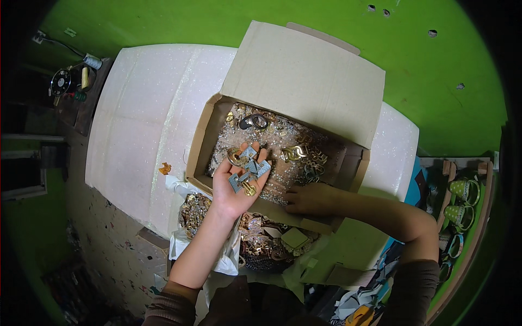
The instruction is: Sorting small metal and plastic shoe ornaments and buckles from a large box into smaller containers.
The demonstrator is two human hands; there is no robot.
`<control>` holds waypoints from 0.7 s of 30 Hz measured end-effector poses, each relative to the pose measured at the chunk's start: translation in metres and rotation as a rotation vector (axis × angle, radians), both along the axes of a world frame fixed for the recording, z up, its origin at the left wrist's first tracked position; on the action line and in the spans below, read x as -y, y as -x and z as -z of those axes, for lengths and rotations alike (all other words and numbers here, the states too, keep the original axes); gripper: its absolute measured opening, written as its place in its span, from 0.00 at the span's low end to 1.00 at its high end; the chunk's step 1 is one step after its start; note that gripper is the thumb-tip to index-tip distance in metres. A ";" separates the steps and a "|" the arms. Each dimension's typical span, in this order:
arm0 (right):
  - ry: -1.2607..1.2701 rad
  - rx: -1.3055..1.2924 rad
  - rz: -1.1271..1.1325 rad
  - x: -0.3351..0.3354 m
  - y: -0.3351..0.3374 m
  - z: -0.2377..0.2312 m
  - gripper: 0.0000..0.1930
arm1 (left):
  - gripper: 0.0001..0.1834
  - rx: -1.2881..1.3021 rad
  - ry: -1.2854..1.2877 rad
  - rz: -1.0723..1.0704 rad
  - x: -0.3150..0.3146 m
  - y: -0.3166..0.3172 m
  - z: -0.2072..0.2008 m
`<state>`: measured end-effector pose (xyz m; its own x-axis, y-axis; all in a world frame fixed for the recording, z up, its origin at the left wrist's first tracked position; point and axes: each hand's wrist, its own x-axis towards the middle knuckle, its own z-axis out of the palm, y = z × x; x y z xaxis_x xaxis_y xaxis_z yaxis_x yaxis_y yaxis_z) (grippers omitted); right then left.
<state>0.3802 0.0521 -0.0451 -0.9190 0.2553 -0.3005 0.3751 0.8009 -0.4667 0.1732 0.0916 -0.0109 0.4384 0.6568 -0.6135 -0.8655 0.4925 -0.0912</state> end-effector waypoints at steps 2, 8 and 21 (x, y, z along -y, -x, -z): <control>0.043 -0.013 0.059 -0.002 -0.004 0.002 0.09 | 0.15 -0.014 -0.004 -0.005 0.001 -0.001 -0.001; 0.378 -0.212 0.544 -0.025 -0.016 -0.004 0.05 | 0.14 -0.009 -0.056 0.038 0.004 -0.007 0.005; 0.097 -0.706 0.606 -0.048 0.031 -0.095 0.03 | 0.16 0.006 0.068 0.212 0.007 -0.039 0.002</control>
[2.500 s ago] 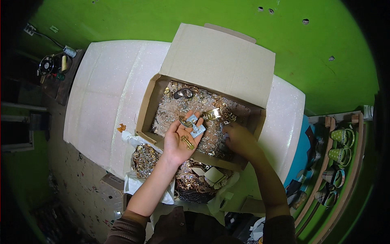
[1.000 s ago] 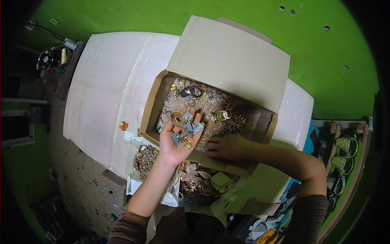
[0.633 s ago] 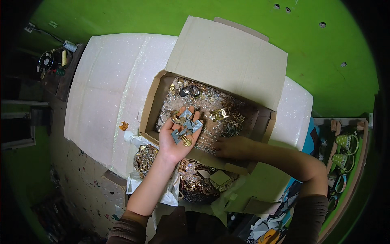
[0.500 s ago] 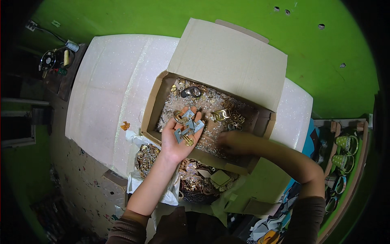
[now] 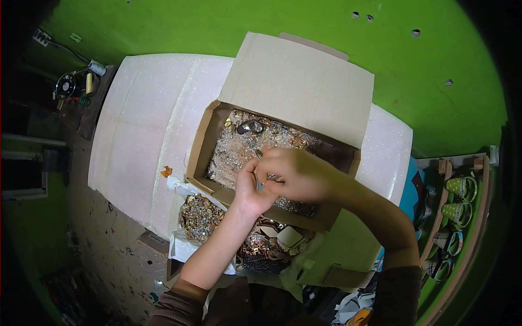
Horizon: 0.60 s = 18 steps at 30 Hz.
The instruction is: Sorting small metal and plastic shoe ornaments and buckles from a large box into smaller containers.
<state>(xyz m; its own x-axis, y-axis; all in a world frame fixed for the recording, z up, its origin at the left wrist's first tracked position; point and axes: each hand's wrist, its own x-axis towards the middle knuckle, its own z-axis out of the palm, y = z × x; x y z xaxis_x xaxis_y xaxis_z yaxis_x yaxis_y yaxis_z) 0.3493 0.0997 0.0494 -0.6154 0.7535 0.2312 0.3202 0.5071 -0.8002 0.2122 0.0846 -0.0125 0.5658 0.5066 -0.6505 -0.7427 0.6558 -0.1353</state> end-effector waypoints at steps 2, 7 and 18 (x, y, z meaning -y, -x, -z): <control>-0.010 0.148 -0.008 0.007 0.008 0.001 0.04 | 0.15 0.020 -0.074 -0.080 0.002 -0.006 -0.006; 0.027 0.127 -0.074 0.007 0.006 -0.003 0.06 | 0.16 0.110 -0.145 -0.131 0.003 -0.004 -0.001; 0.174 0.032 0.044 -0.002 -0.029 -0.021 0.07 | 0.16 0.216 -0.180 -0.146 -0.003 0.009 -0.003</control>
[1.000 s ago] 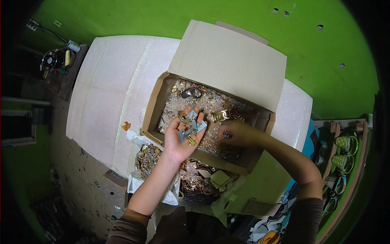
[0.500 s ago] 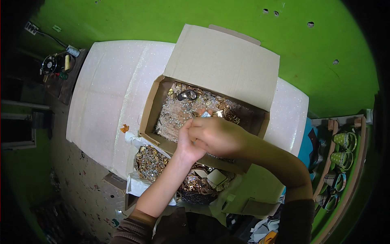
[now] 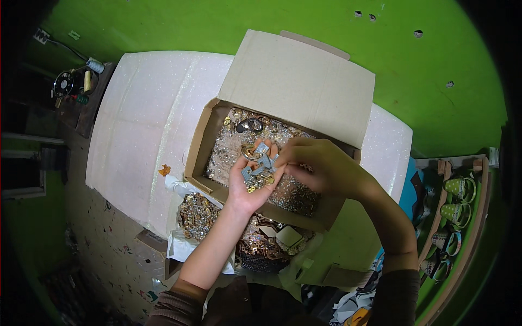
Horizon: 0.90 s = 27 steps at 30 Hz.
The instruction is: Sorting small metal and plastic shoe ornaments and buckles from a large box into smaller containers.
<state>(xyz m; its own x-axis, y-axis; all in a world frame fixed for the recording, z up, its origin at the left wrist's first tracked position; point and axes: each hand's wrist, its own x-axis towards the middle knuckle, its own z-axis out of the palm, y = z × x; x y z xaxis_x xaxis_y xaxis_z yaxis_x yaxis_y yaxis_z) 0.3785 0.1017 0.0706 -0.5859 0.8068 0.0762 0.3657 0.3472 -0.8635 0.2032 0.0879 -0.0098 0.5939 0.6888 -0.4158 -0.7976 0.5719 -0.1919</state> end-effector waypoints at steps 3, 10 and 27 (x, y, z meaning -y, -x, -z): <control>-0.078 0.332 -0.046 0.014 -0.014 0.045 0.08 | 0.14 -0.195 0.133 -0.098 -0.005 0.001 -0.009; -0.435 0.619 -0.333 0.049 -0.022 0.114 0.10 | 0.13 -0.223 0.169 -0.112 -0.007 0.003 -0.012; -0.392 0.698 -0.515 0.033 -0.009 0.114 0.08 | 0.14 -0.203 0.147 -0.112 -0.006 0.009 -0.005</control>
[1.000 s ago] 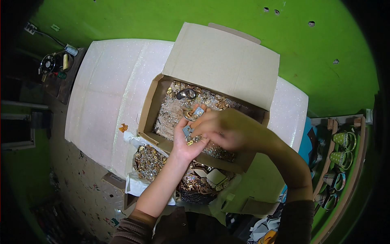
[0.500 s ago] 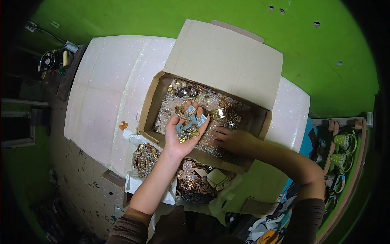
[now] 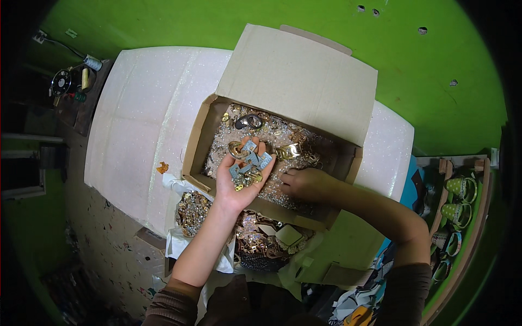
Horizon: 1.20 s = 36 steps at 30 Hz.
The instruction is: Sorting small metal and plastic shoe ornaments and buckles from a large box into smaller containers.
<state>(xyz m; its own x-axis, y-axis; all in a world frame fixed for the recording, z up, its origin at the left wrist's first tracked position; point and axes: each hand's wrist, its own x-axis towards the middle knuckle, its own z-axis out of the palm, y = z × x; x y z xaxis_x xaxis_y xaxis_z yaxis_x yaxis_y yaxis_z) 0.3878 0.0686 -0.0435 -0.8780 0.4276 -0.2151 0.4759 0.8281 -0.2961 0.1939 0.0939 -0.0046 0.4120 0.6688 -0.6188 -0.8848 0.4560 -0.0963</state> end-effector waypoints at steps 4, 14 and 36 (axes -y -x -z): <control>-0.109 -0.235 -0.142 -0.001 0.002 0.000 0.14 | 0.13 -0.005 -0.030 -0.034 -0.004 0.012 -0.006; -0.051 -0.146 -0.318 0.000 0.002 0.024 0.16 | 0.13 0.001 -0.072 -0.058 0.000 0.029 -0.009; 0.655 -0.574 0.531 -0.041 0.025 -0.081 0.09 | 0.14 -0.046 0.014 0.065 0.002 0.025 0.002</control>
